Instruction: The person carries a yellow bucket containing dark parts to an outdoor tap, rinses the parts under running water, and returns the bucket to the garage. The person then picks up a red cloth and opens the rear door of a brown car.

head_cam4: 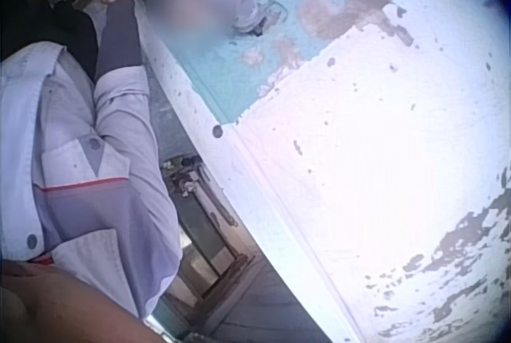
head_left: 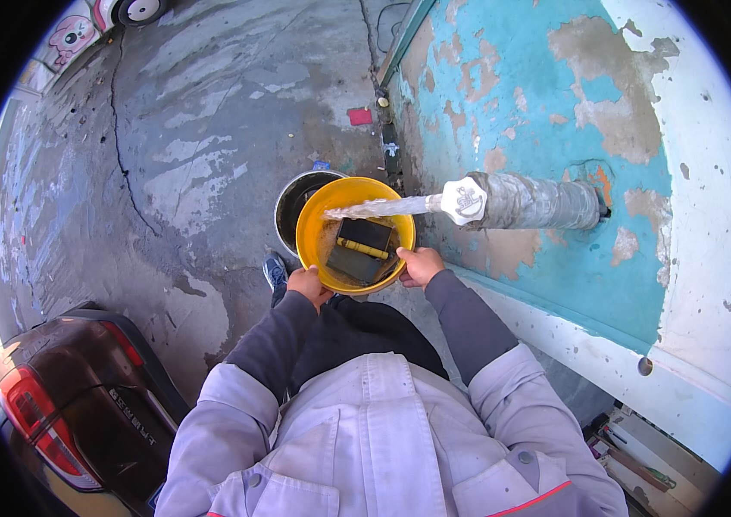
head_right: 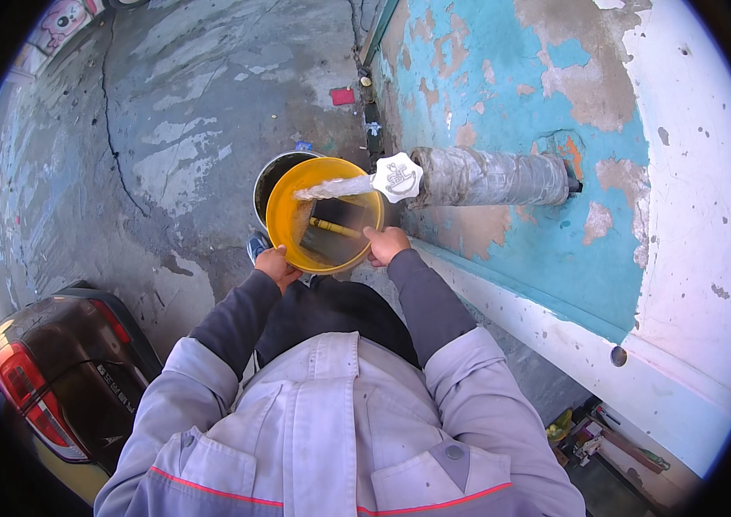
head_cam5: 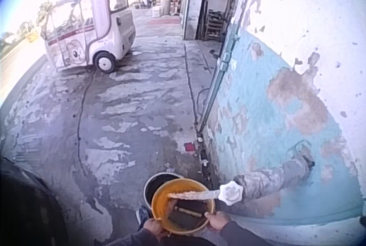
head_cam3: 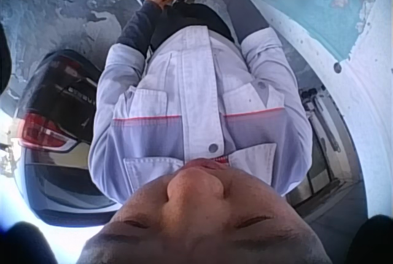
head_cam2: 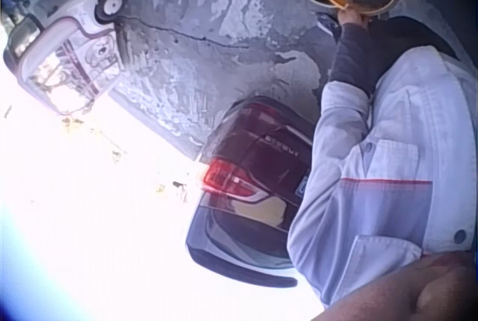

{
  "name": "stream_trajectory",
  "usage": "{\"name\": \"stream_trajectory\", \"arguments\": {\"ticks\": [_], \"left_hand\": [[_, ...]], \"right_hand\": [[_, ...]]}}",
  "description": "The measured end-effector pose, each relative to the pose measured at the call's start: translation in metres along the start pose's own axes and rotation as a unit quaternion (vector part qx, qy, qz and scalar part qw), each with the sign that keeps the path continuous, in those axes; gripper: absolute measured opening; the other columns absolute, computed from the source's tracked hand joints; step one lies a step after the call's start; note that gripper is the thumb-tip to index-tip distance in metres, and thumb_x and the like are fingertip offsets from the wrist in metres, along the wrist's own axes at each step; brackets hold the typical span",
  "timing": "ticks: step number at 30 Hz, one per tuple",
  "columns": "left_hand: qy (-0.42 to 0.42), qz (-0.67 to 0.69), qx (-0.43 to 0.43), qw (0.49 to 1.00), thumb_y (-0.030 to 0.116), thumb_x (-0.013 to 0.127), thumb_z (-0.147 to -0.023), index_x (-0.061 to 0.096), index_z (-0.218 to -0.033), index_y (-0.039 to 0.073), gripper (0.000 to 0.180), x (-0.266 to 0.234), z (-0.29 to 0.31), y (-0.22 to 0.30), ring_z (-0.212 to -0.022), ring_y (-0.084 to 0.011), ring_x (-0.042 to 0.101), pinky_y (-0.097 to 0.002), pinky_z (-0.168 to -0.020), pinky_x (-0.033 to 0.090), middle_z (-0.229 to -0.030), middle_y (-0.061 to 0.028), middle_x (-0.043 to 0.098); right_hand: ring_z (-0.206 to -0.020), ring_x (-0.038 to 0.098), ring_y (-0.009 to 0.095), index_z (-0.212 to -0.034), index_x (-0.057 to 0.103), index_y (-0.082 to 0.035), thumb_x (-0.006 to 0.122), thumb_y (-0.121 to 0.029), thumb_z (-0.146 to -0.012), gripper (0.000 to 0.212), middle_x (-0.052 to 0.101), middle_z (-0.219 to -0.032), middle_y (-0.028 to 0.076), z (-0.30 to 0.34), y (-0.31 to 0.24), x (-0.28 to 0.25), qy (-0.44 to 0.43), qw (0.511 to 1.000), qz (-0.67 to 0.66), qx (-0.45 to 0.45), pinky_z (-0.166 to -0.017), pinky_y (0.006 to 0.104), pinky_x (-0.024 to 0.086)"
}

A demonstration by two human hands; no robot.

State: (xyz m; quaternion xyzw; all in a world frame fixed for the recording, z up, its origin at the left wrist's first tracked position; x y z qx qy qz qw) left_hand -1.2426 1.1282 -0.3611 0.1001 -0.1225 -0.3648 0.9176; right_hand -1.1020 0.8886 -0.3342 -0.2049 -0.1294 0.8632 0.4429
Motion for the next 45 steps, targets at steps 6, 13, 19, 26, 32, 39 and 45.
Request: {"name": "stream_trajectory", "arguments": {"ticks": [6,13,19,26,32,39,45], "left_hand": [[0.001,-0.009,0.000,1.000,0.023,0.032,-0.109,0.044,-0.138,0.003,0.037,0.001,0.000,0.001,-0.116,-0.0343,0.063,-0.0513,-0.104,0.047,-0.132,-0.0171,0.060],[0.001,-0.006,-0.001,1.000,0.024,0.032,-0.109,0.044,-0.138,0.003,0.038,0.001,0.001,0.002,-0.116,-0.0341,0.063,-0.0513,-0.103,0.048,-0.132,-0.0173,0.060],[0.007,-0.003,0.000,1.000,0.024,0.033,-0.109,0.044,-0.138,0.003,0.038,0.002,0.003,0.002,-0.116,-0.0345,0.064,-0.0519,-0.102,0.048,-0.131,-0.0176,0.060],[0.023,-0.005,0.011,1.000,0.024,0.034,-0.108,0.044,-0.137,0.003,0.036,-0.007,-0.007,0.002,-0.112,-0.0347,0.065,-0.0524,-0.100,0.049,-0.130,-0.0168,0.061],[0.027,-0.004,-0.002,1.000,0.024,0.034,-0.108,0.045,-0.135,0.004,0.035,-0.010,-0.012,-0.003,-0.108,-0.0336,0.066,-0.0515,-0.097,0.050,-0.128,-0.0160,0.061],[0.027,-0.004,-0.001,1.000,0.023,0.035,-0.109,0.045,-0.135,0.004,0.034,-0.004,-0.005,-0.004,-0.110,-0.0331,0.065,-0.0514,-0.099,0.050,-0.128,-0.0163,0.061],[0.026,-0.002,-0.002,1.000,0.022,0.034,-0.109,0.045,-0.135,0.003,0.035,-0.003,-0.002,-0.003,-0.112,-0.0329,0.065,-0.0517,-0.100,0.049,-0.129,-0.0170,0.061]], "right_hand": [[-0.073,0.070,0.023,-0.108,0.065,-0.001,0.059,-0.039,-0.099,0.040,0.071,-0.088,0.012,0.000,0.000,0.000,0.000,1.000,-0.001,0.006,-0.069,0.0369,0.059],[-0.074,0.070,0.022,-0.109,0.065,-0.001,0.058,-0.039,-0.099,0.040,0.071,-0.089,0.012,0.000,-0.001,0.000,0.000,1.000,0.006,0.008,-0.069,0.0366,0.059],[-0.072,0.069,0.022,-0.108,0.065,0.000,0.059,-0.037,-0.099,0.039,0.071,-0.088,0.012,0.001,-0.002,0.000,0.007,1.000,0.003,0.001,-0.066,0.0355,0.059],[-0.069,0.069,0.022,-0.109,0.063,0.004,0.059,-0.028,-0.097,0.035,0.070,-0.088,0.014,-0.001,-0.005,0.004,0.013,0.999,0.037,0.001,-0.063,0.0344,0.060],[-0.069,0.069,0.022,-0.111,0.063,0.004,0.059,-0.028,-0.097,0.035,0.070,-0.089,0.013,0.001,-0.008,0.005,0.014,0.999,0.033,-0.006,-0.063,0.0342,0.060],[-0.070,0.069,0.021,-0.114,0.062,0.004,0.059,-0.028,-0.098,0.036,0.070,-0.090,0.013,0.004,-0.007,0.005,0.010,1.000,0.028,0.000,-0.063,0.0344,0.059],[-0.071,0.069,0.021,-0.114,0.061,0.003,0.059,-0.029,-0.098,0.036,0.070,-0.091,0.013,0.003,-0.006,0.005,0.011,0.999,0.034,-0.003,-0.063,0.0342,0.059]]}}
Point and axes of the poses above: each hand's wrist, its own z-axis away from the middle knuckle, its own x-axis out of the palm, y = z × x, the point moved 7 cm from there along -z, towards the middle knuckle
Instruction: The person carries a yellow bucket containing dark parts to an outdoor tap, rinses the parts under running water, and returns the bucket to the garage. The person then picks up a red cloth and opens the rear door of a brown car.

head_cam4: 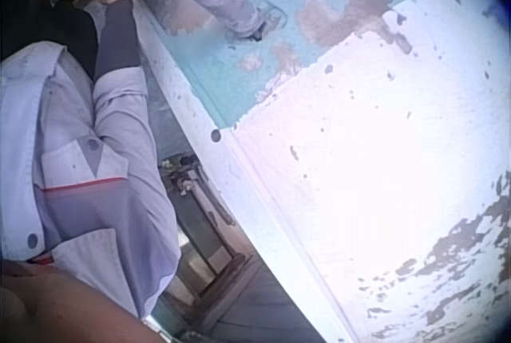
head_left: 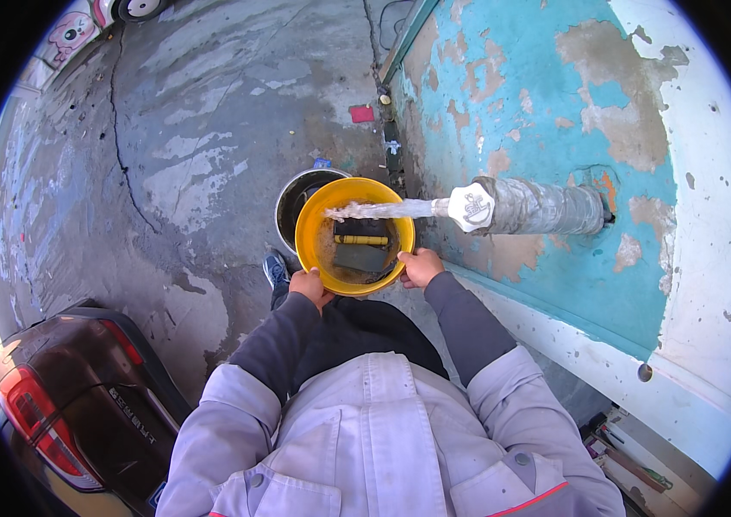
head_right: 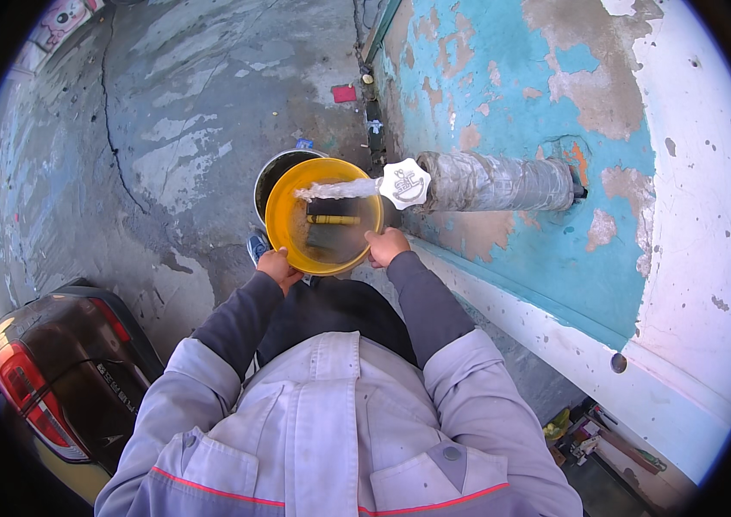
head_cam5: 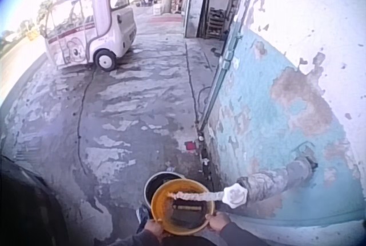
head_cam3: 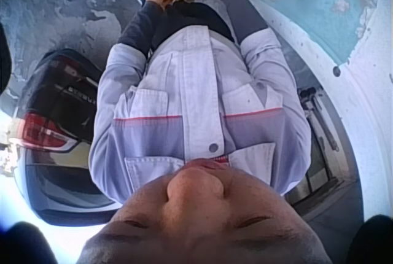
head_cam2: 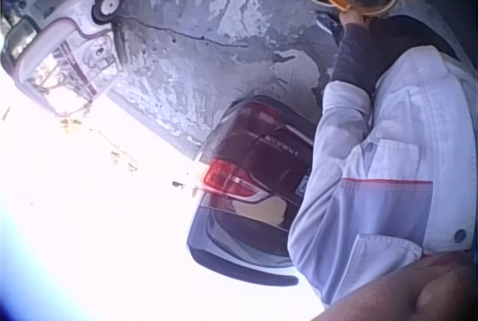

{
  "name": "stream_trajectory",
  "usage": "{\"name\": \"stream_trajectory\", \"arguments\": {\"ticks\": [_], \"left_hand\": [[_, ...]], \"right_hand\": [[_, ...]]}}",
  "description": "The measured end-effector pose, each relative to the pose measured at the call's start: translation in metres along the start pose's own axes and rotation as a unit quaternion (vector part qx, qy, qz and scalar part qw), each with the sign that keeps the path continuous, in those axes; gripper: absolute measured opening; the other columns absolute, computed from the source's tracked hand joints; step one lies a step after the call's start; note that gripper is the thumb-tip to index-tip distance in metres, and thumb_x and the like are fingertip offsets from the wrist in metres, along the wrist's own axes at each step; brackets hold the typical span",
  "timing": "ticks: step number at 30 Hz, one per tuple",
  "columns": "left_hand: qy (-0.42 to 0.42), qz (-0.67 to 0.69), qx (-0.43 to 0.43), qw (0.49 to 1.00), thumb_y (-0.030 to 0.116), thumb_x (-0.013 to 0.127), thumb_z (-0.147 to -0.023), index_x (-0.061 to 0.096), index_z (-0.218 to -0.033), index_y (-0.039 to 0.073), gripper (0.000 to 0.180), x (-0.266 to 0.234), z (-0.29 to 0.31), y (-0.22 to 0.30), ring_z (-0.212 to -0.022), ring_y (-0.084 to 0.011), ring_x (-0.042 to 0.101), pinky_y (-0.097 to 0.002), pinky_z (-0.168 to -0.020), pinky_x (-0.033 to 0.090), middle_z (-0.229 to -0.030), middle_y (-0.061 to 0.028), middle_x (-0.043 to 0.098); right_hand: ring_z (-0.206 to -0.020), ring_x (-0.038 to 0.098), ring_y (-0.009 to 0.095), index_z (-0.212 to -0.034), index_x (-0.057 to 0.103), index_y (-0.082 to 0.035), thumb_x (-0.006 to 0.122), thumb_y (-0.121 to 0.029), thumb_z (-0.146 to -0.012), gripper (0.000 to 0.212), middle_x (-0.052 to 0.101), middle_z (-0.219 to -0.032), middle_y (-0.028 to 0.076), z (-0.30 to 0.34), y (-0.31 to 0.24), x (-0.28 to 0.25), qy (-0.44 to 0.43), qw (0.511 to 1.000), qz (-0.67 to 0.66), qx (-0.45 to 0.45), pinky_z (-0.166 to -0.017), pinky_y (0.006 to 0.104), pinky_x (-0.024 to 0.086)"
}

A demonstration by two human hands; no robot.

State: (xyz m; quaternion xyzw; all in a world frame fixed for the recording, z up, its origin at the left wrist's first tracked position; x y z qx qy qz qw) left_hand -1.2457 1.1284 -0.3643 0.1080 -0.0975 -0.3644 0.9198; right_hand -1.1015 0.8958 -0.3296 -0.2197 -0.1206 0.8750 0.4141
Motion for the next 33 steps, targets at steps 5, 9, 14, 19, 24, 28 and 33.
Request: {"name": "stream_trajectory", "arguments": {"ticks": [5,9,14,19,24,28,33], "left_hand": [[0.012,0.000,-0.002,1.000,0.022,0.034,-0.108,0.044,-0.136,0.002,0.035,-0.002,0.000,0.001,-0.112,-0.0329,0.064,-0.0520,-0.100,0.048,-0.130,-0.0169,0.060],[0.000,-0.004,0.002,1.000,0.021,0.034,-0.108,0.043,-0.137,0.003,0.035,0.000,0.002,0.002,-0.112,-0.0329,0.064,-0.0525,-0.100,0.048,-0.131,-0.0165,0.059],[-0.004,0.005,0.001,1.000,0.022,0.034,-0.108,0.042,-0.138,0.004,0.035,0.001,0.005,0.002,-0.112,-0.0332,0.064,-0.0526,-0.100,0.048,-0.131,-0.0164,0.059],[-0.011,0.006,0.006,1.000,0.022,0.034,-0.108,0.042,-0.137,0.003,0.035,0.003,0.007,0.006,-0.112,-0.0340,0.064,-0.0530,-0.100,0.048,-0.132,-0.0169,0.059],[-0.004,0.002,0.009,1.000,0.022,0.034,-0.109,0.042,-0.137,0.003,0.035,0.004,0.010,0.008,-0.112,-0.0345,0.064,-0.0534,-0.100,0.048,-0.131,-0.0176,0.059],[-0.008,0.001,0.007,1.000,0.022,0.034,-0.109,0.042,-0.138,0.003,0.036,0.004,0.010,0.009,-0.113,-0.0343,0.064,-0.0532,-0.101,0.048,-0.131,-0.0178,0.059],[-0.002,-0.005,0.005,1.000,0.022,0.034,-0.109,0.042,-0.138,0.003,0.036,0.004,0.010,0.008,-0.113,-0.0335,0.064,-0.0522,-0.102,0.048,-0.132,-0.0172,0.059]], "right_hand": [[-0.070,0.068,0.021,-0.114,0.062,0.003,0.059,-0.030,-0.098,0.037,0.070,-0.090,0.013,-0.001,0.001,0.000,-0.001,1.000,0.001,0.003,-0.062,0.0337,0.059],[-0.070,0.067,0.020,-0.113,0.062,0.003,0.059,-0.031,-0.098,0.037,0.069,-0.088,0.012,-0.002,0.003,0.000,-0.001,1.000,-0.004,0.003,-0.063,0.0338,0.059],[-0.070,0.067,0.020,-0.113,0.062,0.002,0.059,-0.032,-0.098,0.038,0.069,-0.088,0.012,-0.003,0.005,0.000,0.003,1.000,-0.002,0.007,-0.064,0.0344,0.059],[-0.071,0.068,0.021,-0.113,0.061,0.002,0.059,-0.033,-0.099,0.038,0.069,-0.089,0.012,-0.003,0.002,-0.001,-0.001,1.000,0.004,0.000,-0.064,0.0346,0.059],[-0.071,0.068,0.021,-0.113,0.061,0.002,0.059,-0.033,-0.098,0.039,0.069,-0.089,0.013,-0.003,0.001,-0.001,-0.003,1.000,0.004,0.000,-0.064,0.0345,0.059],[-0.070,0.068,0.020,-0.113,0.062,0.002,0.059,-0.033,-0.098,0.038,0.069,-0.088,0.012,-0.002,0.001,-0.002,0.000,1.000,0.001,0.002,-0.064,0.0341,0.059],[-0.069,0.067,0.020,-0.113,0.062,0.002,0.059,-0.033,-0.098,0.038,0.069,-0.087,0.012,-0.002,0.001,-0.002,0.001,1.000,-0.005,0.005,-0.063,0.0337,0.059]]}}
Point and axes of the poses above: each hand's wrist, its own z-axis away from the middle knuckle, its own x-axis out of the palm, y = z × x, the point moved 7 cm from there along -z, towards the middle knuckle
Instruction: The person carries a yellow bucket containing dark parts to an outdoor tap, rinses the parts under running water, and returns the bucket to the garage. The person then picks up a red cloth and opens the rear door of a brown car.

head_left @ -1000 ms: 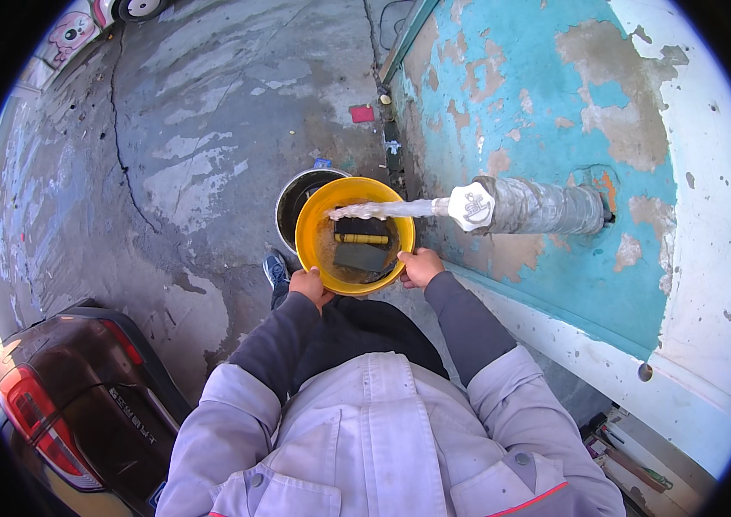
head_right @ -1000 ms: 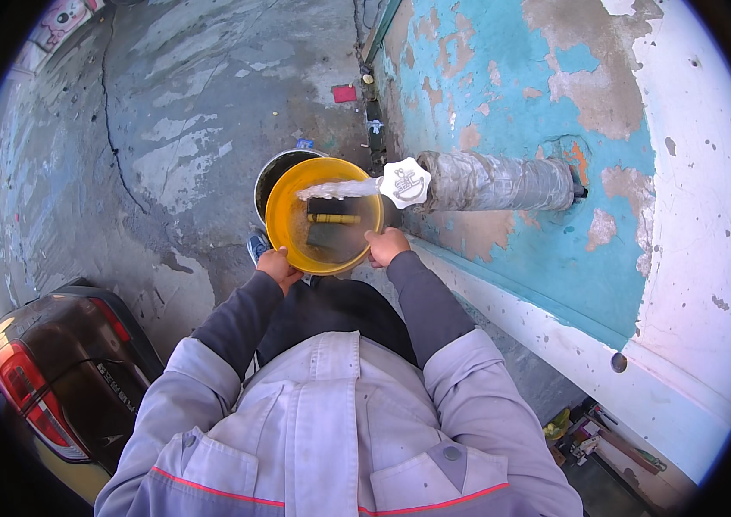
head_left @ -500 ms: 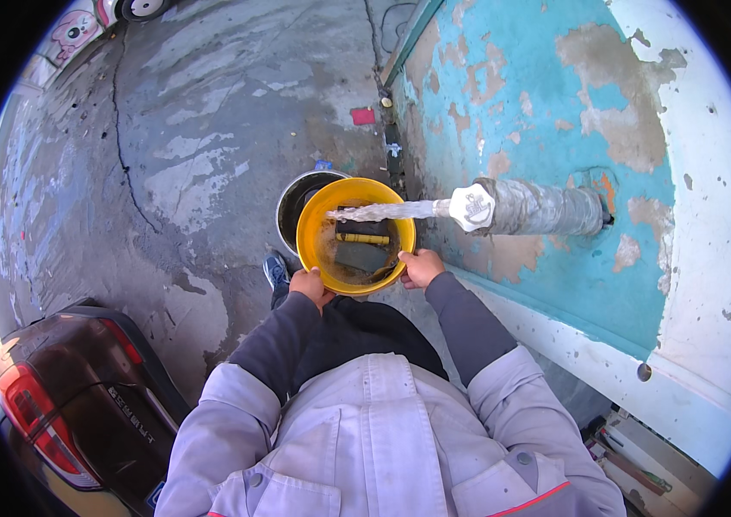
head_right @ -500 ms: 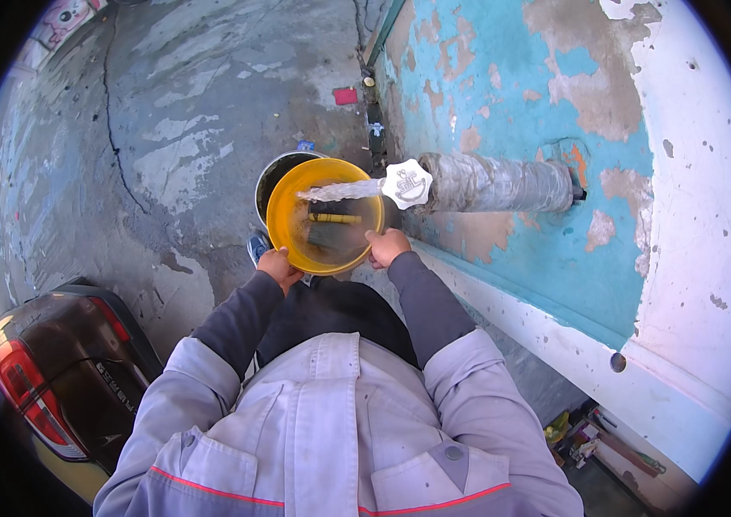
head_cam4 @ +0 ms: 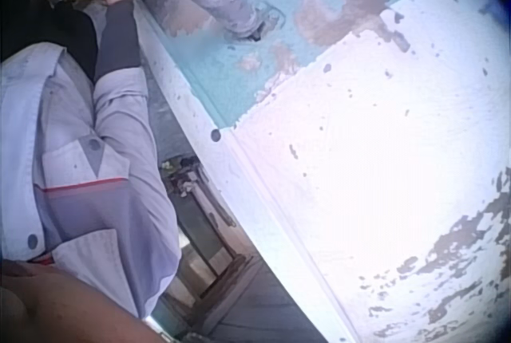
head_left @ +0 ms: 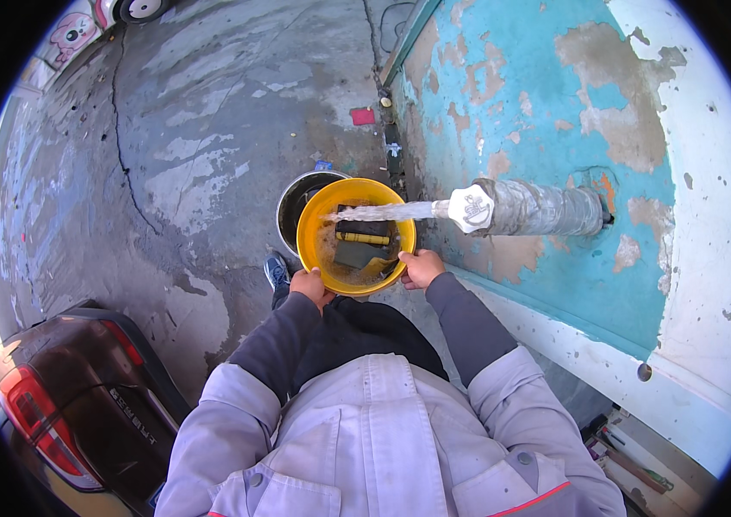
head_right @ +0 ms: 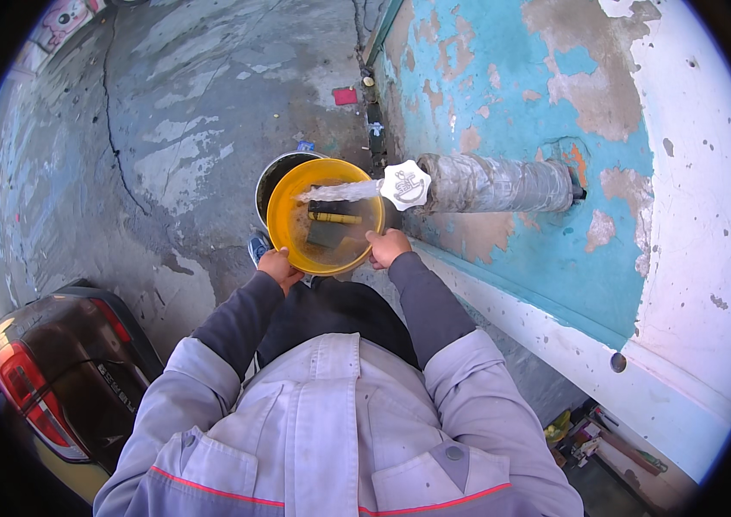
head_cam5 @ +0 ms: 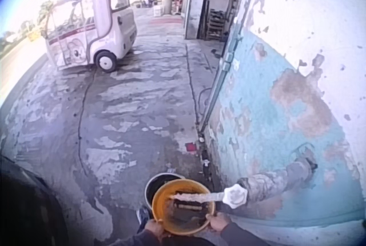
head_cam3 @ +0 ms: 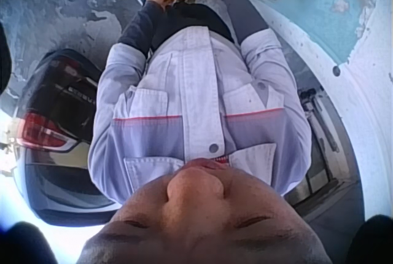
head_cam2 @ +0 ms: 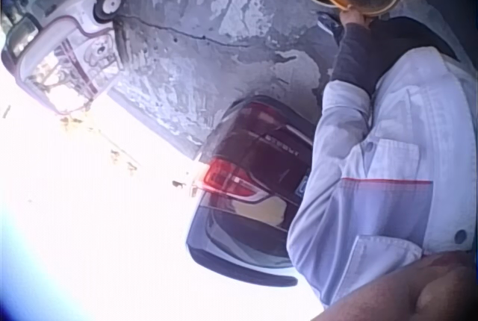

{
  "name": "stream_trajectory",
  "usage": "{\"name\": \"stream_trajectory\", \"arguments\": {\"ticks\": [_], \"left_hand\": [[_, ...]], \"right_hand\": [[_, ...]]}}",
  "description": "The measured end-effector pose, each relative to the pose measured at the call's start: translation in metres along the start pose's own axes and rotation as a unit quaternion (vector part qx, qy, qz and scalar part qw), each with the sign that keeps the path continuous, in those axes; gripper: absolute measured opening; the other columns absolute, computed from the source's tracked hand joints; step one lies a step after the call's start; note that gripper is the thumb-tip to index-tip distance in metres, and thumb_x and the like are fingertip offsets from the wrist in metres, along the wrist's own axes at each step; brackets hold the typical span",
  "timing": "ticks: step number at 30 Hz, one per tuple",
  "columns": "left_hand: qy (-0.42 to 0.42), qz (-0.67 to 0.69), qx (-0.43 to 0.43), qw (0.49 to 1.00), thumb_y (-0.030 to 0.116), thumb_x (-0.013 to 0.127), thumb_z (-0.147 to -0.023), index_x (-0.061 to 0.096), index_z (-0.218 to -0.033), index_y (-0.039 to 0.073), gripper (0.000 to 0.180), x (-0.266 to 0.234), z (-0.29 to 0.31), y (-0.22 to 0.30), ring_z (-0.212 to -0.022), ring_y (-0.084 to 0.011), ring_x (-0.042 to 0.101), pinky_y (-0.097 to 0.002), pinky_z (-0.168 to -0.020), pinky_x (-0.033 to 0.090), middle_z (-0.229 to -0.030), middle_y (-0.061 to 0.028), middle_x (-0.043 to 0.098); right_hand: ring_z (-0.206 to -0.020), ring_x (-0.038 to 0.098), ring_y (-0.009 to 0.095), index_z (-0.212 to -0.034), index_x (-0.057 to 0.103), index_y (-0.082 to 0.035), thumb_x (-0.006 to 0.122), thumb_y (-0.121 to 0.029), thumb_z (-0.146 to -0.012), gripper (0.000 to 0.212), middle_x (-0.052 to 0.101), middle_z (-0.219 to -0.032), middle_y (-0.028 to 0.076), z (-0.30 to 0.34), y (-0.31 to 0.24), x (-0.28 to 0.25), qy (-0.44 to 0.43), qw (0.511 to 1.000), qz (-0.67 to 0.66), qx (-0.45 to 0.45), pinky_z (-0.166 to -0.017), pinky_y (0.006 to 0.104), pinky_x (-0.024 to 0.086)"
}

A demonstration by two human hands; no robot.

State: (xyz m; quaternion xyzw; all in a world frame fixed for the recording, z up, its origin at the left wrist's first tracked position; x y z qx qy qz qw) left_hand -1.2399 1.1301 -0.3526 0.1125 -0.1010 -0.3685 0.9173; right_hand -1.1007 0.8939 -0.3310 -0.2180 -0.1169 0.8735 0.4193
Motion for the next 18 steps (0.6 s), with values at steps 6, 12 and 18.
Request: {"name": "stream_trajectory", "arguments": {"ticks": [6,12,18], "left_hand": [[-0.005,0.003,0.001,1.000,0.022,0.034,-0.109,0.044,-0.137,0.004,0.035,-0.0008,-0.0031,-0.0014,-0.113,-0.0327,0.064,-0.0514,-0.101,0.048,-0.131,-0.0162,0.060],[-0.017,0.003,0.007,1.000,0.022,0.034,-0.108,0.046,-0.136,0.005,0.034,-0.0009,-0.0048,-0.0004,-0.112,-0.0323,0.065,-0.0511,-0.100,0.048,-0.129,-0.0155,0.061],[-0.005,0.007,0.015,1.000,0.019,0.037,-0.108,0.049,-0.134,0.006,0.031,-0.0010,-0.0024,0.0005,-0.109,-0.0309,0.066,-0.0489,-0.098,0.050,-0.127,-0.0142,0.063]], "right_hand": [[-0.068,0.067,0.019,-0.113,0.062,0.002,0.059,-0.033,-0.099,0.037,0.069,-0.087,0.011,0.0009,0.0000,0.0005,-0.001,1.000,0.001,0.001,-0.063,0.0334,0.059],[-0.069,0.068,0.019,-0.113,0.062,0.002,0.058,-0.033,-0.099,0.037,0.069,-0.088,0.011,0.0019,-0.0019,0.0011,-0.005,1.000,0.000,0.001,-0.063,0.0334,0.059],[-0.069,0.068,0.021,-0.114,0.062,0.003,0.058,-0.029,-0.098,0.036,0.069,-0.089,0.013,0.0005,0.0002,0.0020,-0.006,1.000,0.000,0.004,-0.063,0.0338,0.059]]}}
Point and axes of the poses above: each hand's wrist, its own z-axis away from the middle knuckle, its own x-axis out of the palm, y = z × x, the point moved 7 cm from there along -z, towards the middle knuckle
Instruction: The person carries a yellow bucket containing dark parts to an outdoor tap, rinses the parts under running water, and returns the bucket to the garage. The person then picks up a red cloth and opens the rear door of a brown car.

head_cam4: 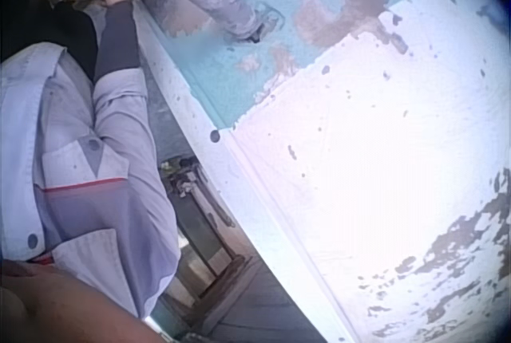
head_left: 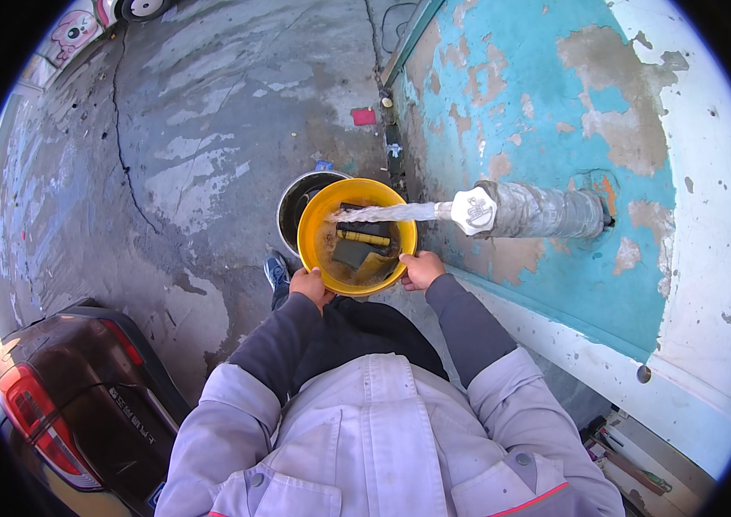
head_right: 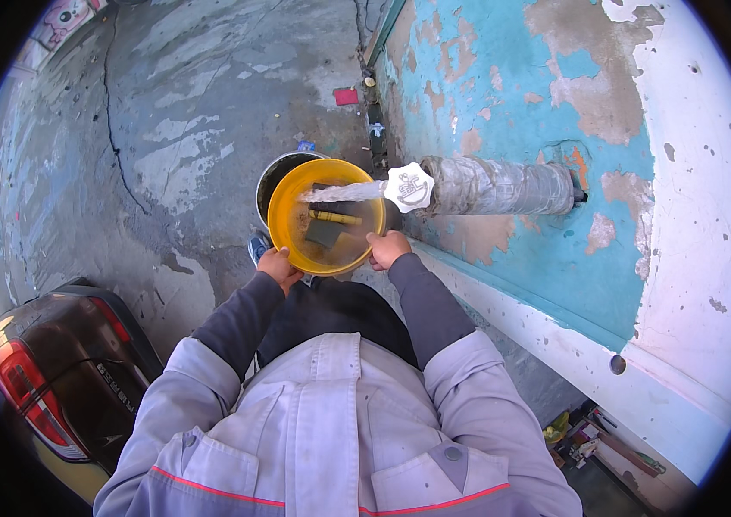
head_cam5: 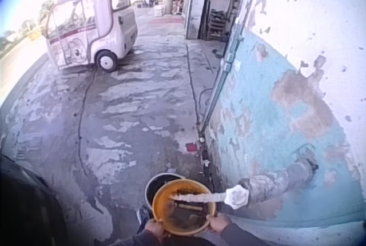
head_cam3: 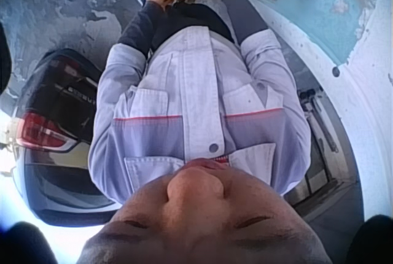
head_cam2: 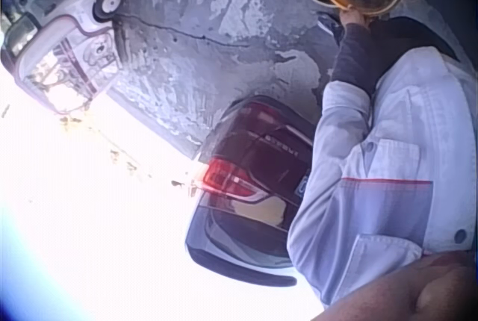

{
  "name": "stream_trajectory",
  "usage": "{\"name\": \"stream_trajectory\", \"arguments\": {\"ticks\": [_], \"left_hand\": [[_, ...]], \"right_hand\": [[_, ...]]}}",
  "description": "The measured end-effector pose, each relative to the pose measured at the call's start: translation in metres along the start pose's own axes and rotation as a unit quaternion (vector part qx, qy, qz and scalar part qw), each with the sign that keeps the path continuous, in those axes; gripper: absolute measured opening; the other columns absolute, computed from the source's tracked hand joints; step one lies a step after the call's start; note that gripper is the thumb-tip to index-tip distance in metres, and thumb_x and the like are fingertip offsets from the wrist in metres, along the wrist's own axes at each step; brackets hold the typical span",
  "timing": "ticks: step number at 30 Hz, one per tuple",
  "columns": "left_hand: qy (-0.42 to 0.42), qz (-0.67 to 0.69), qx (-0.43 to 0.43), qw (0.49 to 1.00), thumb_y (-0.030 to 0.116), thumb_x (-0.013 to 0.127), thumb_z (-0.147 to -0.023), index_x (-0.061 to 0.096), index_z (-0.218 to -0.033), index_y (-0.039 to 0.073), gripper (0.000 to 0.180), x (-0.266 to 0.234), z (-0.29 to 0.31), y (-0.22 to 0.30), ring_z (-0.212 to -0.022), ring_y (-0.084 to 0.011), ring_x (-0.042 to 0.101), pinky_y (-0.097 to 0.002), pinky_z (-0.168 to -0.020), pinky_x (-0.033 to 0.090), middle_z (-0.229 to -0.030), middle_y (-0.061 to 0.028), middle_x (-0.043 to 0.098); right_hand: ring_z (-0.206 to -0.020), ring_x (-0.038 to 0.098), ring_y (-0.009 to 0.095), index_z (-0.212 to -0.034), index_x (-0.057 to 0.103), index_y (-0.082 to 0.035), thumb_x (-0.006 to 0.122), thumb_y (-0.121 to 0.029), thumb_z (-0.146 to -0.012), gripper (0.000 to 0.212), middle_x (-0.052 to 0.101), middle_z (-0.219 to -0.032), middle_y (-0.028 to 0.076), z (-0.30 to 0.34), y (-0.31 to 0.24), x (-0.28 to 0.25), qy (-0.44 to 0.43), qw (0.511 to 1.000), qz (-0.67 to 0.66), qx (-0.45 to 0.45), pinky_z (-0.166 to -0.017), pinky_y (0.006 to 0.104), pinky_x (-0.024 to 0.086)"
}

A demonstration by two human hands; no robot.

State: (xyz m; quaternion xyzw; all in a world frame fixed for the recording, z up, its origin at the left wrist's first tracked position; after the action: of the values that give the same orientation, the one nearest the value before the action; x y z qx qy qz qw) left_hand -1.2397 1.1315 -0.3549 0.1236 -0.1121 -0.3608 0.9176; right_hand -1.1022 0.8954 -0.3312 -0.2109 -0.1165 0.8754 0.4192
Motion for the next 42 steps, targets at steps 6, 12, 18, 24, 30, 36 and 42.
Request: {"name": "stream_trajectory", "arguments": {"ticks": [6,12,18,24,30,36,42], "left_hand": [[0.012,-0.015,0.029,0.999,0.003,0.050,-0.100,0.056,-0.129,0.006,0.029,-0.002,0.000,0.006,-0.101,-0.0293,0.067,-0.0445,-0.088,0.056,-0.118,-0.0118,0.066],[0.008,-0.022,0.045,0.999,-0.005,0.051,-0.095,0.061,-0.124,0.003,0.032,-0.003,-0.007,0.029,-0.089,-0.0302,0.070,-0.0427,-0.076,0.060,-0.110,-0.0141,0.068],[-0.029,-0.028,0.053,0.998,-0.007,0.050,-0.093,0.061,-0.128,0.001,0.037,0.017,-0.011,0.058,-0.085,-0.0305,0.072,-0.0415,-0.071,0.061,-0.108,-0.0158,0.069],[-0.053,-0.050,0.080,0.994,-0.008,0.052,-0.093,0.060,-0.130,0.001,0.039,0.035,-0.015,0.076,-0.082,-0.0289,0.073,-0.0381,-0.069,0.062,-0.107,-0.0150,0.069],[-0.075,-0.030,0.094,0.992,-0.005,0.052,-0.097,0.059,-0.133,0.001,0.037,0.045,-0.025,0.074,-0.086,-0.0279,0.072,-0.0374,-0.073,0.062,-0.109,-0.0152,0.068],[-0.085,-0.035,0.099,0.991,-0.002,0.052,-0.100,0.053,-0.141,0.001,0.041,0.040,-0.029,0.067,-0.093,-0.0281,0.072,-0.0398,-0.080,0.061,-0.115,-0.0164,0.067],[-0.097,-0.040,0.110,0.988,0.000,0.050,-0.101,0.050,-0.143,0.001,0.042,0.039,-0.023,0.065,-0.095,-0.0283,0.072,-0.0414,-0.085,0.061,-0.116,-0.0160,0.067]], "right_hand": [[-0.069,0.069,0.023,-0.108,0.063,0.008,0.057,-0.024,-0.096,0.034,0.069,-0.088,0.015,-0.001,0.002,0.000,-0.002,1.000,0.007,-0.020,-0.062,0.0350,0.060],[-0.069,0.070,0.024,-0.102,0.065,0.008,0.056,-0.021,-0.095,0.031,0.070,-0.085,0.016,-0.004,0.005,0.005,-0.001,0.998,-0.033,-0.045,-0.062,0.0349,0.060],[-0.067,0.069,0.022,-0.099,0.065,0.007,0.056,-0.020,-0.096,0.029,0.069,-0.083,0.015,-0.001,0.005,-0.002,0.034,0.994,-0.082,-0.066,-0.061,0.0345,0.059],[-0.066,0.069,0.021,-0.100,0.065,0.006,0.056,-0.021,-0.098,0.029,0.070,-0.083,0.014,-0.006,0.008,-0.008,0.057,0.987,-0.131,-0.079,-0.062,0.0345,0.059],[-0.070,0.069,0.019,-0.103,0.066,0.004,0.054,-0.021,-0.100,0.028,0.070,-0.087,0.012,-0.017,0.023,-0.005,0.061,0.986,-0.142,-0.054,-0.066,0.0343,0.060],[-0.077,0.068,0.020,-0.109,0.064,0.003,0.053,-0.022,-0.103,0.027,0.070,-0.095,0.011,-0.015,0.041,0.006,0.042,0.985,-0.169,-0.013,-0.070,0.0354,0.060],[-0.079,0.067,0.020,-0.114,0.061,0.001,0.052,-0.022,-0.104,0.027,0.068,-0.097,0.010,-0.016,0.049,0.013,0.029,0.982,-0.184,0.003,-0.072,0.0362,0.060]]}}
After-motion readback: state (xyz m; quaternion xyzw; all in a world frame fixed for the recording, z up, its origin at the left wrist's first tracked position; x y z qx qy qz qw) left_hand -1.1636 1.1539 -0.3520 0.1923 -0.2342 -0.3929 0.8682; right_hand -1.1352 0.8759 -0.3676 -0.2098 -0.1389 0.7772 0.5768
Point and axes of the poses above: each hand's wrist, its own z-axis away from the middle knuckle, its own x-axis out of the palm, y = z × x, the point moved 7 cm from there along -z, towards the middle knuckle
